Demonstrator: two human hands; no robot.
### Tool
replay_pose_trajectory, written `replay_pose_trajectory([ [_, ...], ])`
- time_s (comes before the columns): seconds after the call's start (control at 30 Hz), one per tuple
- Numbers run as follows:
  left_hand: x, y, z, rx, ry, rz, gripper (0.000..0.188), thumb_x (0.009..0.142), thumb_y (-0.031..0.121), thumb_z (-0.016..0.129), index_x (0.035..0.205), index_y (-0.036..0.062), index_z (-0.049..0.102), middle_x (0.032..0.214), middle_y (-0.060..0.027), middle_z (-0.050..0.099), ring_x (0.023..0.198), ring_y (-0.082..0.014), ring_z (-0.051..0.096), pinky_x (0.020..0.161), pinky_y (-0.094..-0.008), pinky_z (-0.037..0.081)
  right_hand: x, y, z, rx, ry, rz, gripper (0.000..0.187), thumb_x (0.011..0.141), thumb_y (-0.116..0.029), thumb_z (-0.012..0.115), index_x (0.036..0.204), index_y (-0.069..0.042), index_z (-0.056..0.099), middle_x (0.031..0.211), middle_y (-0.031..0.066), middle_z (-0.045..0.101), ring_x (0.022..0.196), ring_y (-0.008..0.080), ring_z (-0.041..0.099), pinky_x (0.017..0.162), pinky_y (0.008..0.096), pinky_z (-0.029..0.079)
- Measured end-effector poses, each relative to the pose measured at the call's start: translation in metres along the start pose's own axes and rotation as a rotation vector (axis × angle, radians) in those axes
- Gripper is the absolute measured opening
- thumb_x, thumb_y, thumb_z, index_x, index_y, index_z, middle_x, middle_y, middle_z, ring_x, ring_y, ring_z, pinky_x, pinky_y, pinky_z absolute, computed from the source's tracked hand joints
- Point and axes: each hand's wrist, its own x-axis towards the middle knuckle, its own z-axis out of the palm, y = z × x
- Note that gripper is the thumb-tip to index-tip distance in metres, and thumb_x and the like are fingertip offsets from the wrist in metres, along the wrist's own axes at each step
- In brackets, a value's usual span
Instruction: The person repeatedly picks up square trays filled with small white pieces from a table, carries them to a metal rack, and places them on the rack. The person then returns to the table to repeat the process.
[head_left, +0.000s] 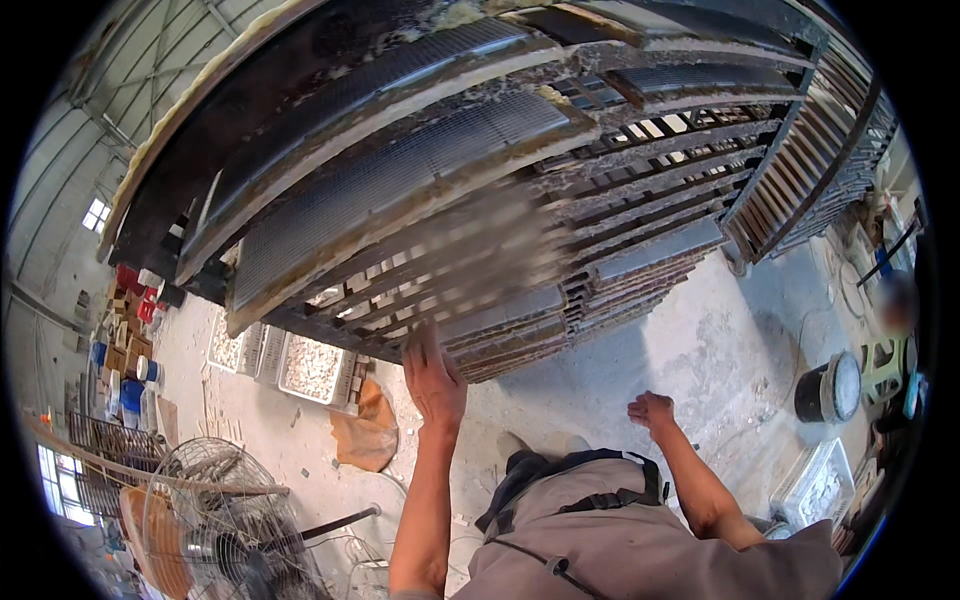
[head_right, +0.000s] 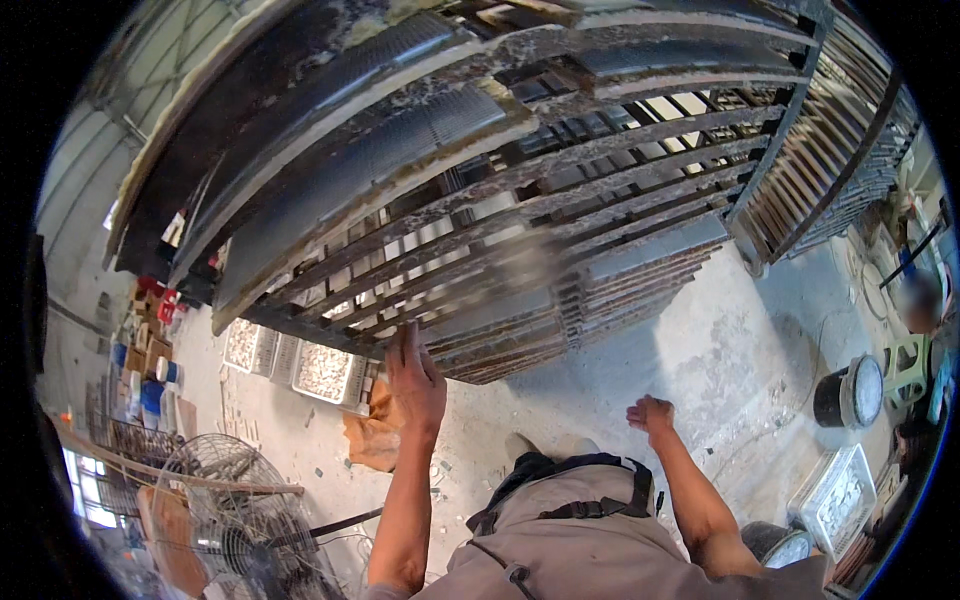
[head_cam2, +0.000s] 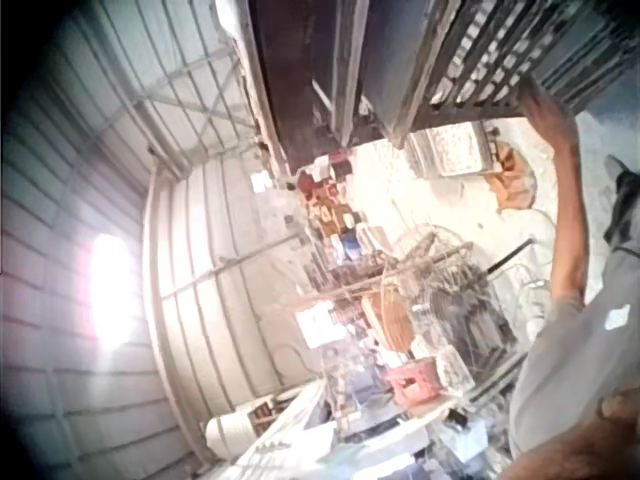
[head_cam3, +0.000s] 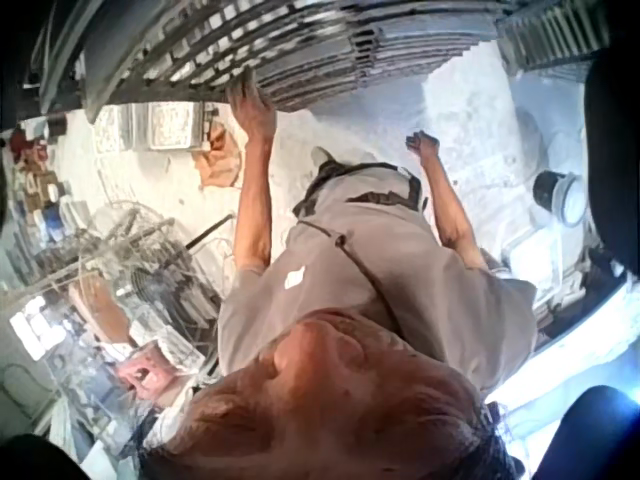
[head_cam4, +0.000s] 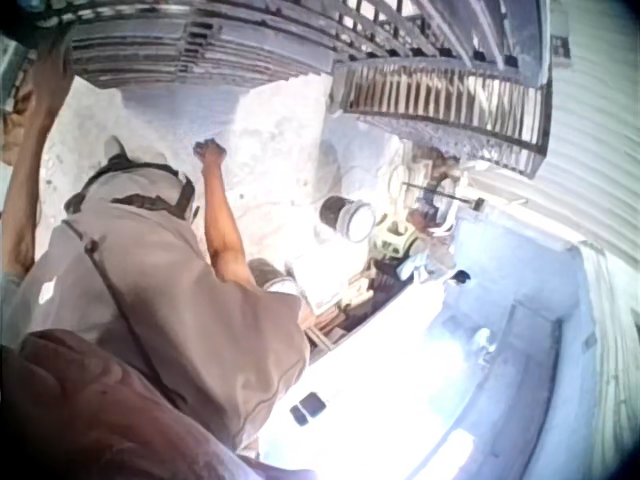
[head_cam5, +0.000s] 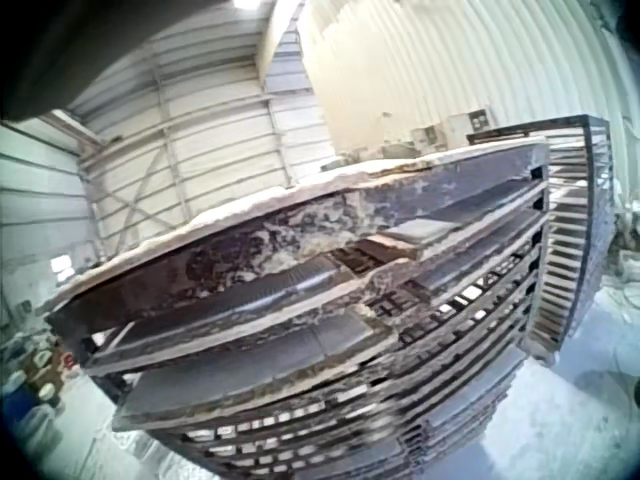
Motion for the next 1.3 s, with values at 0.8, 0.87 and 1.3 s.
replay_pose_trajectory([
  [0.8,0.001,-0.003,0.029,-0.014,-0.192,0.071,0.038,0.077,0.003,0.038,0.114,-0.0009,0.032,0.113,-0.0211,0.038,0.109,-0.0354,0.032,0.094,-0.0416,0.023,-0.025,0.062,-0.057,0.062,0.127,0.151,0.013,0.071,-0.008,0.044,0.071,0.003,0.05,0.063,0.0143,0.053,0.054,0.0236,0.054,0.046,0.0315,0.045],
  [0.87,-0.001,-0.002,0.028,-0.027,-0.198,0.05,0.037,0.077,0.003,0.038,0.114,-0.0006,0.033,0.114,-0.021,0.038,0.109,-0.0355,0.032,0.094,-0.0413,0.023,-0.024,0.059,-0.057,0.04,0.135,0.146,0.013,0.071,-0.008,0.043,0.073,0.004,0.049,0.065,0.0159,0.054,0.055,0.0245,0.054,0.046,0.0317,0.046],
  [1.3,0.009,0.011,0.023,-0.098,-0.205,-0.103,0.059,0.068,-0.003,0.042,0.124,0.0016,0.021,0.113,-0.0211,0.039,0.104,-0.0356,0.037,0.092,-0.0397,0.026,-0.028,0.083,-0.088,-0.156,0.121,0.169,0.013,0.071,-0.005,0.042,0.071,0.006,0.048,0.066,0.0193,0.055,0.048,0.0255,0.053,0.041,0.0329,0.045],
])
